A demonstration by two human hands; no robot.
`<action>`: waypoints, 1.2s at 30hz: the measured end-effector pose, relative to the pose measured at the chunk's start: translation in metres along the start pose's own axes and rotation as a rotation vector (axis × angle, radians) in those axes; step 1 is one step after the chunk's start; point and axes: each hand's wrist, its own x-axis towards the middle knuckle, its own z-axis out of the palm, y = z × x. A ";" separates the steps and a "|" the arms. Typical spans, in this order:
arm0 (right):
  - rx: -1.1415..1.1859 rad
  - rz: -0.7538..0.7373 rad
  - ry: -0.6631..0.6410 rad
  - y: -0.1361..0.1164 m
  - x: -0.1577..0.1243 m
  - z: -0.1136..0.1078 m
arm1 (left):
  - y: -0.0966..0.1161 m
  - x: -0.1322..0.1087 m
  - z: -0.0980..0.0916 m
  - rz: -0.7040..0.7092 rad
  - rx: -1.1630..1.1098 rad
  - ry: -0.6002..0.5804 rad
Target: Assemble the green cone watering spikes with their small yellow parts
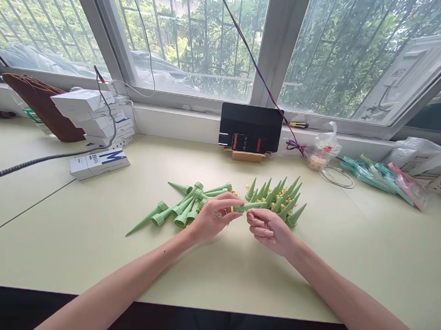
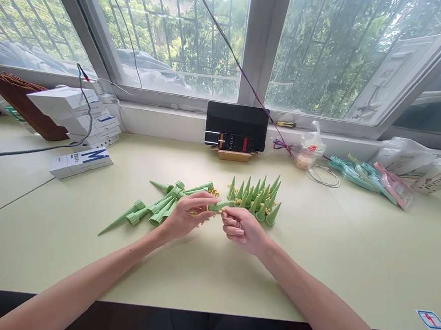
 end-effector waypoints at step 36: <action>-0.183 -0.218 0.131 0.010 0.000 0.009 | 0.005 -0.004 0.006 -0.203 0.038 0.065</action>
